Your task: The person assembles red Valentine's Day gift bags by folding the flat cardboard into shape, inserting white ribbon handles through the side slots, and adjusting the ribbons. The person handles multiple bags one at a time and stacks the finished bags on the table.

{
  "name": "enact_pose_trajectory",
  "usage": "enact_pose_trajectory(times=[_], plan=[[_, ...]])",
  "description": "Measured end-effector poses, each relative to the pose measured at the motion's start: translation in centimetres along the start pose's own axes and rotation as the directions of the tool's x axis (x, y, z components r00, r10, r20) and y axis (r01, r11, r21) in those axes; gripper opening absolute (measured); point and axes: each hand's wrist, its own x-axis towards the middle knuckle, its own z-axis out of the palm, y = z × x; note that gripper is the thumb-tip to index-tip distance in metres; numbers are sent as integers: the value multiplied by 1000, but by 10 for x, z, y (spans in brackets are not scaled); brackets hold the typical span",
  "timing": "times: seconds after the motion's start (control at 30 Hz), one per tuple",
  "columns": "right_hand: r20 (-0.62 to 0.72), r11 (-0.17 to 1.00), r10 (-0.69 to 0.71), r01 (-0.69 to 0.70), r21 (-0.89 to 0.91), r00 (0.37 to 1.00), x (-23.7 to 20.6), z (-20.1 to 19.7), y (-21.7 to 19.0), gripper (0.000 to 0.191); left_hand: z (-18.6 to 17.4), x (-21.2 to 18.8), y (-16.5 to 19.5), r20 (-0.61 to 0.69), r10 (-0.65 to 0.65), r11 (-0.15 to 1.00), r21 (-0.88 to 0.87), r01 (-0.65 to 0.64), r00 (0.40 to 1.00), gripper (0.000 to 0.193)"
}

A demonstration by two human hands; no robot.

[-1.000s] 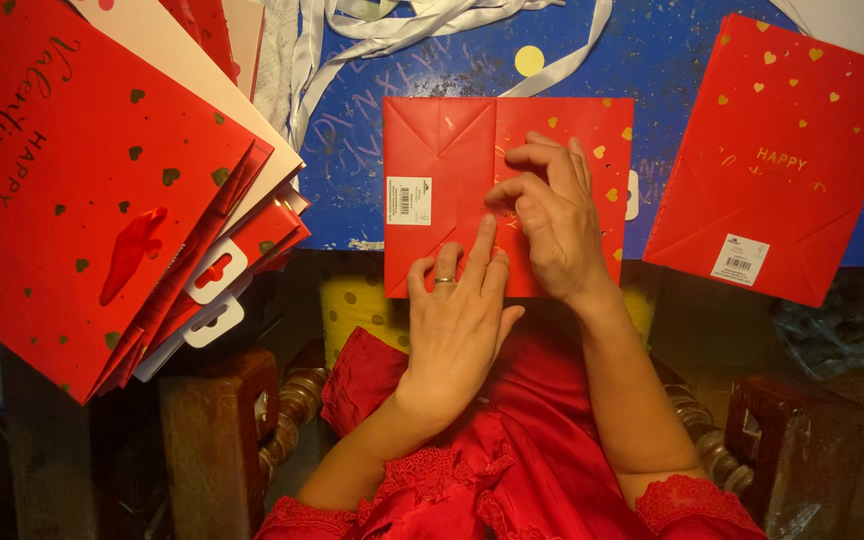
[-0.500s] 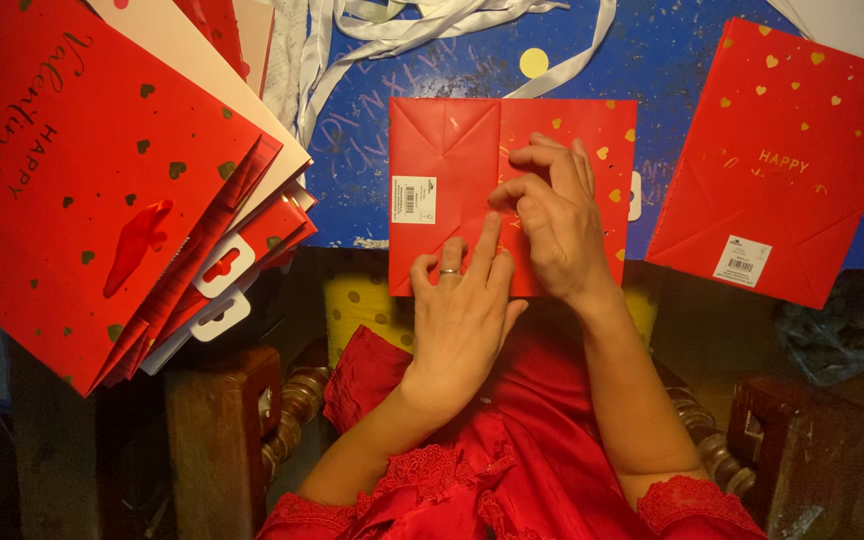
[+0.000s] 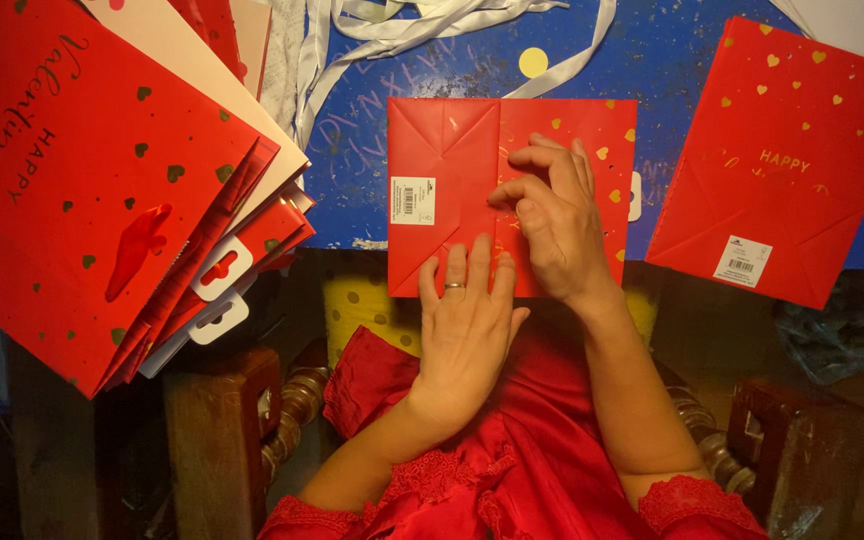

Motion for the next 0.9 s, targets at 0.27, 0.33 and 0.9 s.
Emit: enact_pose_trajectory(times=[0.27, 0.33, 0.9], plan=[[-7, 1000, -6, 6, -15, 1000, -7, 0, -2, 54, 4, -6, 1, -22, 15, 1000, -9, -15, 1000, 60], [-10, 1000, -9, 9, -22, 1000, -8, 0, -1, 53, 5, -6, 0, -33, 18, 1000, -12, -18, 999, 60], [13, 999, -39, 39, -18, 999, -17, -6, 1, 35, 7, -5, 3, -26, 15, 1000, -27, -16, 1000, 60]])
